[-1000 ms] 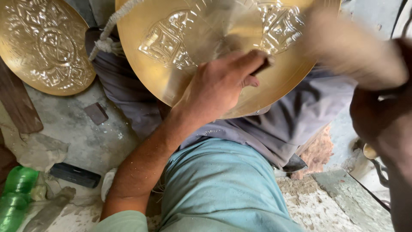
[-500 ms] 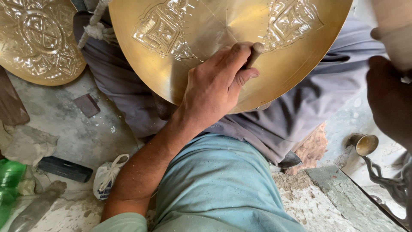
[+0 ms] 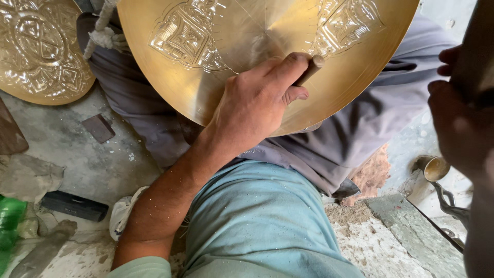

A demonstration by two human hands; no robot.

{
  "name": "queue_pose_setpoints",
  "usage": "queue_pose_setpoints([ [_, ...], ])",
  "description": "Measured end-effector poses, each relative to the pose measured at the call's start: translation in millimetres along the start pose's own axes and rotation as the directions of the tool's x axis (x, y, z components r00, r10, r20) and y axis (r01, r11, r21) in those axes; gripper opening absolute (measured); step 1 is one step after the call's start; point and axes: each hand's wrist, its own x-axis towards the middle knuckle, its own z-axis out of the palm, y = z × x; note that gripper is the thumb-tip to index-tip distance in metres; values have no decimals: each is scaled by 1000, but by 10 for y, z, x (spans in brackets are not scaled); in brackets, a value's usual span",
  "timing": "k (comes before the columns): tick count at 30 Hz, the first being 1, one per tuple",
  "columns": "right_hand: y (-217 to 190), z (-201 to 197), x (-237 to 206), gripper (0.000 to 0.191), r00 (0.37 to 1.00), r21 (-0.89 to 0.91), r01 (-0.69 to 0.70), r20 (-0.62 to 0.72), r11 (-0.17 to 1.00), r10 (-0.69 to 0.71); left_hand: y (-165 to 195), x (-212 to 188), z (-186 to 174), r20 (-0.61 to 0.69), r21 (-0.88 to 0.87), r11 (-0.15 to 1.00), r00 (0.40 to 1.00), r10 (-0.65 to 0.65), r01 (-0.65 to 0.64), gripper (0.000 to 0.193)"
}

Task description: The person sits on the floor and hammers a punch against a brass plate held on a stone block, embossing a decorative pattern into the metal. They reposition the plate, adjust a rope tied across it, and move the punch to different areas as they hammer.

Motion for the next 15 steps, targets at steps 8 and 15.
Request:
queue_pose_setpoints([
  [8,-139,18,-80,49,997,95,-74,-11,993,75,7,118,-34,177,-10,999,983,-41,44,36],
  [15,-146,79,-471,54,979,8,-201,-35,980,201,14,166,-120,174,-42,997,982,67,-60,42],
])
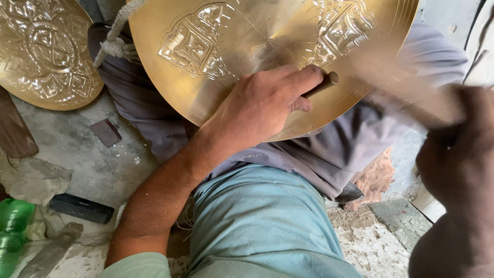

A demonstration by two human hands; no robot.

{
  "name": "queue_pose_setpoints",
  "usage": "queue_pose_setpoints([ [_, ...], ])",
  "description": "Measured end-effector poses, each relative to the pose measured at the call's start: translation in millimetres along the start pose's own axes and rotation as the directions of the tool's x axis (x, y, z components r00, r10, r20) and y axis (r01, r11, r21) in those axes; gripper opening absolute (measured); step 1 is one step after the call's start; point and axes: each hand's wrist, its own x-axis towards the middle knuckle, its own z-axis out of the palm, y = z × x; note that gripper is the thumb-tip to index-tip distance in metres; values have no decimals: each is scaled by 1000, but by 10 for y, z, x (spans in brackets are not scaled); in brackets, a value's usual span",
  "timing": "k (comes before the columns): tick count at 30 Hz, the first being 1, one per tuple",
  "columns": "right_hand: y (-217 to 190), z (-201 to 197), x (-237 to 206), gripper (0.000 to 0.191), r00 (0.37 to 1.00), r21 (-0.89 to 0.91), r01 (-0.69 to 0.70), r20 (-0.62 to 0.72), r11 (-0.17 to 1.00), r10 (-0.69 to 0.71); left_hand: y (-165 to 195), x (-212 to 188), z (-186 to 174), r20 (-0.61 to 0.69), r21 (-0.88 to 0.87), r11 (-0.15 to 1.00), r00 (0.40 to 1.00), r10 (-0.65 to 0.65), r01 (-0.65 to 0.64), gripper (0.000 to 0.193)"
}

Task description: The person sits on the floor and hammers a punch against a brass plate held on a stone block, embossing a decorative pattern into the metal. They reposition the plate, adjust a rope tied across it, and move the punch to different areas as they hammer.

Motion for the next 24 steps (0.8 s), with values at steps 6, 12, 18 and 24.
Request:
queue_pose_setpoints([
  [6,5,172,-291,38,962,197,-261,-33,945,272,-11,77,-42,96,-56,998,995,28,-23,42],
  [12,-418,102,-54,44,939,285,-263,-144,922,313,0,121,-99,119,-60,992,986,120,-114,33],
  [18,-508,90,-52,42,907,337,-323,-156,884,391,-5,127,-114,239,-20,998,969,68,-66,33],
  [24,-61,248,-386,43,912,401,-329,-99,855,397,-46,78,-130,144,-88,991,983,115,-102,31],
])
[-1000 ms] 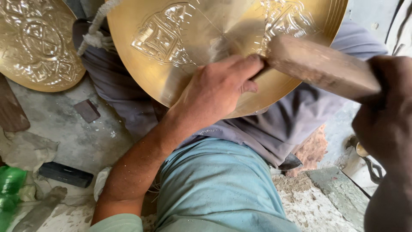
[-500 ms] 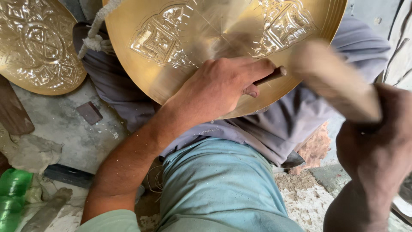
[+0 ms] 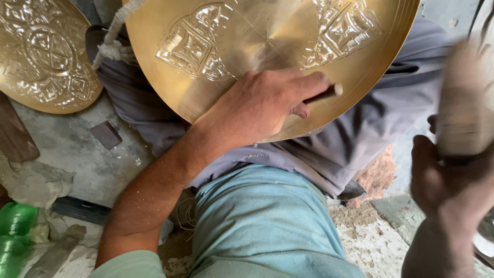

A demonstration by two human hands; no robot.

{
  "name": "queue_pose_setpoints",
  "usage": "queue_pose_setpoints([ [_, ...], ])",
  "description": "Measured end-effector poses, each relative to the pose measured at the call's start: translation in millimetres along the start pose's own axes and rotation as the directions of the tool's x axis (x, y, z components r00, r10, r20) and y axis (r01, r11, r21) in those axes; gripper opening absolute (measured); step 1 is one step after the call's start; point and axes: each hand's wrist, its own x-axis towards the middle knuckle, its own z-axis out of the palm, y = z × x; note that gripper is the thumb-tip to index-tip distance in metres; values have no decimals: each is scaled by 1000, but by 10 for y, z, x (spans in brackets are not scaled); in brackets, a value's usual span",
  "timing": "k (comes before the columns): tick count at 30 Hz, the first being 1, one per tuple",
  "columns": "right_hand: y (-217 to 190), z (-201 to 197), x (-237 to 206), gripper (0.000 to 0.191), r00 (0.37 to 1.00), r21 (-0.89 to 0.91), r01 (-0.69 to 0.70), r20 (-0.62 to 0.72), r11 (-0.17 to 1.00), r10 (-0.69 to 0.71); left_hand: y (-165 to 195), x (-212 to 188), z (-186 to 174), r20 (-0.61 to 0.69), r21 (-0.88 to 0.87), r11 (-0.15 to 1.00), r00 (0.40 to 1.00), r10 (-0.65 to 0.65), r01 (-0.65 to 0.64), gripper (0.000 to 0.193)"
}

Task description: The person sits on the floor and hammers a punch against a brass plate held on a stone block, embossing a decorative pattern into the metal. They reposition the plate, adjust a rope tied across it, and move the punch to different areas as they hammer.

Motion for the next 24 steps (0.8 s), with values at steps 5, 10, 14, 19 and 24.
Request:
queue_pose_setpoints([
  [5,39,-35,-13,56,991,334,-135,35,933,131,-39,-11,-3,-18,35,999,1000,3,-2,37],
  [10,-190,56,54,50,951,-400,309,106,863,-291,-40,51,40,79,59,998,997,-5,0,28],
  [14,-248,175,-63,47,973,-320,229,44,919,-227,-39,84,62,113,105,995,994,-8,-4,37],
  [19,-199,220,-35,51,994,-99,113,5,989,-113,-35,37,67,123,93,996,992,-24,12,41],
  [24,-341,164,242,42,982,-107,185,71,977,-178,14,-61,81,18,47,987,987,-157,156,35],
])
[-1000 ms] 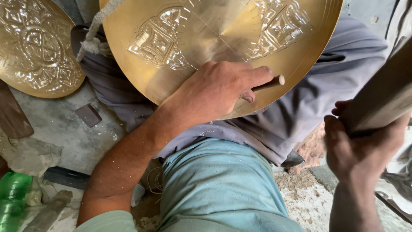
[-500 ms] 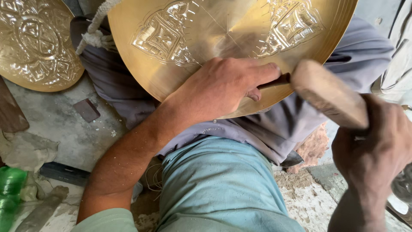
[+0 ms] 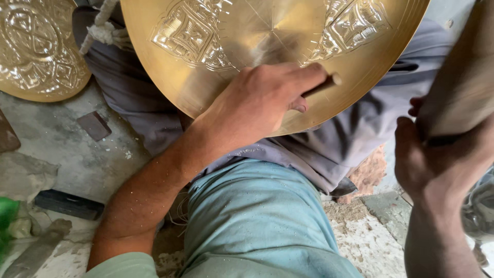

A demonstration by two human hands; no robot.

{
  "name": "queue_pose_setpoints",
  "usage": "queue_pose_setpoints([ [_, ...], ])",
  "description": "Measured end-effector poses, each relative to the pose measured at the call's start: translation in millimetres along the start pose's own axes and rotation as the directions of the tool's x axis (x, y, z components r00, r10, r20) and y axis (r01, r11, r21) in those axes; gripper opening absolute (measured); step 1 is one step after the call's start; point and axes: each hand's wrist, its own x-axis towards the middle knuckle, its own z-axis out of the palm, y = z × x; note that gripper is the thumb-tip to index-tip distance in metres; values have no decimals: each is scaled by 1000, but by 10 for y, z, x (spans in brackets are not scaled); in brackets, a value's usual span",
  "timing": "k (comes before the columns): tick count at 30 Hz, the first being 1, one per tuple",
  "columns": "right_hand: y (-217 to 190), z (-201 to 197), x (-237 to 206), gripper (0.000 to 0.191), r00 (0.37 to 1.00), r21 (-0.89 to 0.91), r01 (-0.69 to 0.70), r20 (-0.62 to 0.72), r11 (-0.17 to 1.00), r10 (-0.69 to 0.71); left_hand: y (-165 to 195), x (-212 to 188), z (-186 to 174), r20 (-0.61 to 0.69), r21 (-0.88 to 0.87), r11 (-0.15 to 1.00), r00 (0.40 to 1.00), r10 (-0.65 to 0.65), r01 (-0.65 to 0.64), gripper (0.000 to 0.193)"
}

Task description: The person sits on the floor and hammers a punch against a brass plate held on a stone block, embossing a decorative pattern into the metal. They reposition the plate, adjust a rope tied across it, and move the punch to different areas as they hammer.

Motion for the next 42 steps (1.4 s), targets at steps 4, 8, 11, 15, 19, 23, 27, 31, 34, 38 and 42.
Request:
queue_pose_setpoints([
  [4,-87,-247,284,46,984,-286,81,176,955,-31,37,-147,10,-221,-18,999,975,-35,32,39],
  [8,-83,-306,421,44,950,-275,278,222,920,-220,38,-214,27,-263,-40,997,962,-75,66,34],
  [11,-14,-322,455,43,919,-303,360,276,882,-281,35,-206,35,-223,-54,994,969,-109,99,34],
  [15,106,-314,398,42,944,-355,252,296,900,-147,27,-135,31,-121,-55,991,984,-127,121,40],
  [19,176,-306,250,43,961,-308,123,274,943,-35,6,-81,3,-108,-69,997,993,-53,46,41],
  [23,154,-279,56,20,971,-37,14,240,999,-4,-16,-107,-28,-97,-80,997,995,0,-8,41],
  [27,76,-206,-1,44,985,-50,-147,88,988,151,-16,-107,-20,-95,-8,1000,995,24,-25,40],
  [31,-71,-203,37,17,980,8,-38,194,999,36,-10,-86,-27,-46,-53,999,999,4,-6,34],
  [34,-154,-209,67,39,983,-212,85,178,974,-47,-7,-70,-55,-31,-29,999,999,39,-40,29],
  [38,-184,-174,35,38,989,-224,2,145,975,32,6,-52,-85,0,-3,999,999,42,-42,30],
  [42,-173,-179,-14,41,979,-204,-109,145,973,140,22,-27,-82,14,-27,999,999,46,-45,35],
])
